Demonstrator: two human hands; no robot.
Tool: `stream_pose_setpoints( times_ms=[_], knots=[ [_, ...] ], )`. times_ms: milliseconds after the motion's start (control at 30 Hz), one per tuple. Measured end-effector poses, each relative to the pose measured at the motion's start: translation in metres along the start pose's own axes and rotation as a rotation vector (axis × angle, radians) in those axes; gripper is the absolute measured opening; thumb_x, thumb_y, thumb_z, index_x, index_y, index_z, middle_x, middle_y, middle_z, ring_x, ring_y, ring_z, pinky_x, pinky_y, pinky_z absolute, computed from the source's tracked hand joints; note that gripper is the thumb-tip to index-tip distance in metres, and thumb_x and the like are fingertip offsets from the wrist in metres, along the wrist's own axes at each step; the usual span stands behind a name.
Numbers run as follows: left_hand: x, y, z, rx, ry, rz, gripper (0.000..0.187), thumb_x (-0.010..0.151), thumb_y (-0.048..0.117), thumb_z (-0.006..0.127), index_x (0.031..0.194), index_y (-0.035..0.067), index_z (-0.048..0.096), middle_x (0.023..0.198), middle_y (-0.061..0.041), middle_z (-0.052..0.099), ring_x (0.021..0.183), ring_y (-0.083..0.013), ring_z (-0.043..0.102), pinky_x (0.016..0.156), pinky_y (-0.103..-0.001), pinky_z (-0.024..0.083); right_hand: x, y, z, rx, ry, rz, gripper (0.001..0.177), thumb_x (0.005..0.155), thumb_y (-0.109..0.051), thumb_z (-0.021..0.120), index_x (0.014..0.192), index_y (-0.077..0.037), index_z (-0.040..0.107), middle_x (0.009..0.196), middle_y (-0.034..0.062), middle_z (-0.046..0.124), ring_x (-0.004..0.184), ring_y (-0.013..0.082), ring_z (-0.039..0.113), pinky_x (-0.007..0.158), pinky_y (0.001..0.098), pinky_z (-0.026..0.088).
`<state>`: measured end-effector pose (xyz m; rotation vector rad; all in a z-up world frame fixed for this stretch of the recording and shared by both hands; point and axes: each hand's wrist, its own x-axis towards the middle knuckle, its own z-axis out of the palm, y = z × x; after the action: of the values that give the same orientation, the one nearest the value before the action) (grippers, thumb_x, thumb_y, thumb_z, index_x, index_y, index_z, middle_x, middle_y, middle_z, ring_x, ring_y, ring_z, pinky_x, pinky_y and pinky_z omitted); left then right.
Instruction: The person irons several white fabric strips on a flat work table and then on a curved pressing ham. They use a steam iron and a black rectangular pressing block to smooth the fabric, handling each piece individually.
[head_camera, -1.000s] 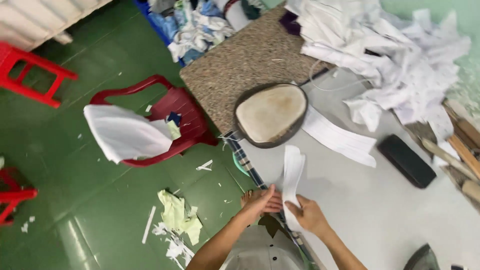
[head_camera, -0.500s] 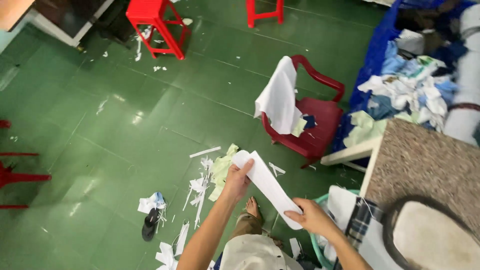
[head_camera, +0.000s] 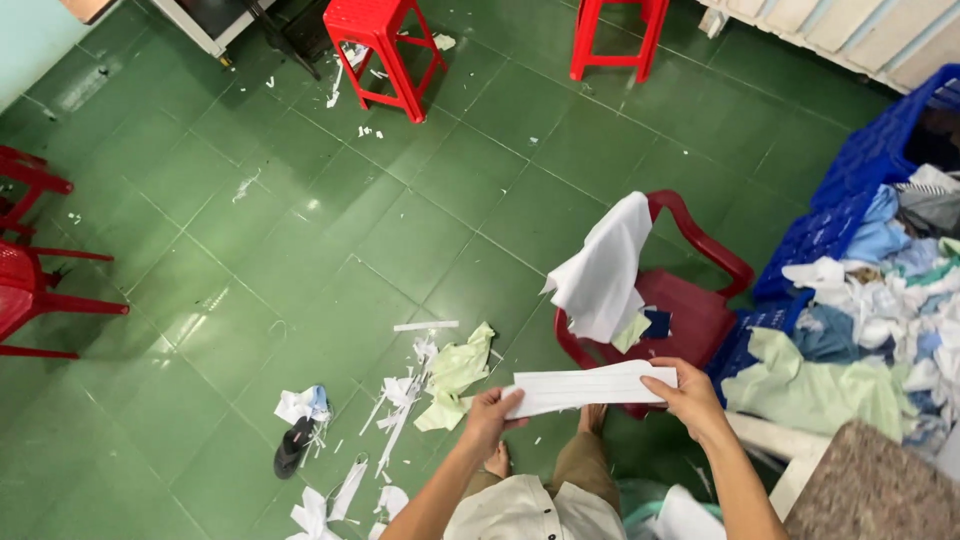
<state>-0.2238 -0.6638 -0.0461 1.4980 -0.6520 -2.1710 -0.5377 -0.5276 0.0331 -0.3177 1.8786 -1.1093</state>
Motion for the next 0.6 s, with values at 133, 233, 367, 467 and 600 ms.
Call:
stream_pose_setpoints(
  times_ms=[133, 233, 367, 467, 600],
  knots=[
    [0.060, -0.028, 0.067, -0.009, 0.021, -0.044, 0.023, 0.083, 0.011, 0.086, 0.093, -0.004, 0.072, 0.081, -0.014, 0.077, 0.067, -0.0253, 0.077, 0.059, -0.040, 0.068, 0.098, 0.003, -0.045, 0.064, 0.042, -0.041, 0.053, 0.084, -0.002, 0.083, 0.131, 0.008, 0.061, 0.109, 0.0234, 0.071, 0.091, 0.0257, 0.065, 0.068, 0.0400, 0.060],
    [0.087, -0.029, 0.123, -0.016, 0.016, -0.047, 0.023, 0.085, 0.012, 0.085, 0.094, -0.004, 0.072, 0.079, -0.012, 0.074, 0.067, -0.0254, 0.076, 0.060, -0.040, 0.069, 0.146, -0.025, -0.083, -0.133, 0.111, -0.152, 0.056, 0.082, -0.011, 0.087, 0.131, 0.004, 0.064, 0.114, 0.0216, 0.071, 0.102, 0.0253, 0.065, 0.078, 0.0395, 0.057],
    [0.137, -0.043, 0.170, 0.014, 0.019, -0.026, 0.023, 0.086, 0.012, 0.084, 0.095, -0.004, 0.072, 0.079, -0.011, 0.073, 0.068, -0.0232, 0.076, 0.062, -0.041, 0.068, 0.199, -0.046, -0.115, -0.412, 0.144, -0.206, 0.053, 0.083, -0.025, 0.086, 0.130, -0.005, 0.069, 0.122, 0.0185, 0.070, 0.122, 0.0326, 0.062, 0.100, 0.0426, 0.051],
    [0.161, -0.049, 0.187, 0.161, -0.016, -0.010, 0.037, 0.087, 0.019, 0.085, 0.110, -0.005, 0.069, 0.090, -0.011, 0.072, 0.080, -0.0196, 0.072, 0.072, -0.037, 0.065, 0.238, -0.038, -0.125, -0.498, 0.163, -0.125, 0.070, 0.085, -0.024, 0.083, 0.143, -0.003, 0.050, 0.133, 0.0228, 0.061, 0.123, 0.0335, 0.061, 0.103, 0.0437, 0.051],
    [0.188, -0.067, 0.150, 0.843, -0.055, -0.093, 0.071, 0.092, 0.050, 0.080, 0.143, 0.007, 0.057, 0.134, -0.018, 0.065, 0.128, -0.0323, 0.061, 0.101, -0.048, 0.055, 0.245, -0.009, -0.136, -0.646, 0.254, 0.067, 0.090, 0.088, -0.030, 0.077, 0.156, 0.002, 0.028, 0.150, 0.0317, 0.044, 0.137, 0.0432, 0.048, 0.114, 0.0537, 0.041]
  ],
)
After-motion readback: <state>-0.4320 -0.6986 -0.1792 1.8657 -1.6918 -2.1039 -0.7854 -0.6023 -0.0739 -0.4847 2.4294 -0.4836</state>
